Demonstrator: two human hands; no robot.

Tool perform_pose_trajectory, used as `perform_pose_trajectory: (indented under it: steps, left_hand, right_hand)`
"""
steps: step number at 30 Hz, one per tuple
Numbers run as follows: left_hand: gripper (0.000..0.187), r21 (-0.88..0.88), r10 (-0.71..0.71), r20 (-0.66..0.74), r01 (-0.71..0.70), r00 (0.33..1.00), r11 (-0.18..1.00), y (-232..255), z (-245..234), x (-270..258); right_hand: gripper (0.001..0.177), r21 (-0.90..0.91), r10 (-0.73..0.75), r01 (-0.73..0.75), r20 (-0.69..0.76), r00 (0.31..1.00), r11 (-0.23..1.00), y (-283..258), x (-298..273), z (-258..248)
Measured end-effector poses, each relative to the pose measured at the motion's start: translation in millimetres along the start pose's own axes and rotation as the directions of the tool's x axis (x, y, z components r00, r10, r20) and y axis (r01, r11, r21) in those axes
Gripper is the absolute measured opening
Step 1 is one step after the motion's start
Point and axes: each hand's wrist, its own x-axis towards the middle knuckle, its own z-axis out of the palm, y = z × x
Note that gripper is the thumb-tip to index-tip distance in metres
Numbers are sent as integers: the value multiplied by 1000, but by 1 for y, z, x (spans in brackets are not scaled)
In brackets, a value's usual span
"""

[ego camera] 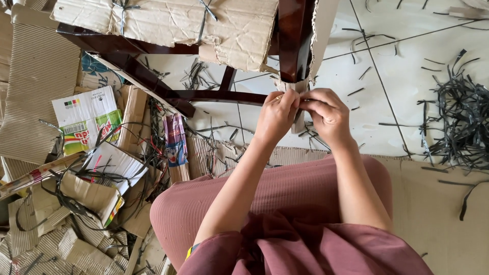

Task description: Wrapping a chair leg with protective paper and securing it with plastic strips using scissors.

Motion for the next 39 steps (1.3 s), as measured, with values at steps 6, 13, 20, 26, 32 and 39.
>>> perform_pose_trajectory:
  steps: [6, 13, 20, 26, 32, 39]
  left_hand:
    - [29, 119, 26, -55, -19, 998, 993, 15, -21, 1]
    - [33, -48, -98, -53, 95, 994, 994, 21, -26, -6]
    - [34, -126, -306, -95, 293, 947, 948, 20, -20, -11]
    - [28, -447, -758, 295, 785, 582, 429, 26, -16, -27]
    - [19, -607, -625, 489, 752, 609, 257, 23, -23, -32]
    - [14, -437, -597, 473, 761, 648, 479, 17, -32, -18]
  right_hand:
    - [12, -24, 129, -140, -251, 959, 990, -7, 5, 8]
    - [14, -20, 125, -127, -76, 989, 992, 5, -1, 12]
    - [8, 22, 255, -273, 289, 923, 962, -17, 7, -10]
    - [8, 73, 205, -237, 300, 932, 969, -13, 0, -10]
    - [7, -10, 134, -134, 172, 976, 991, -4, -6, -8]
    - [11, 2, 152, -152, 0, 988, 988, -6, -5, -1]
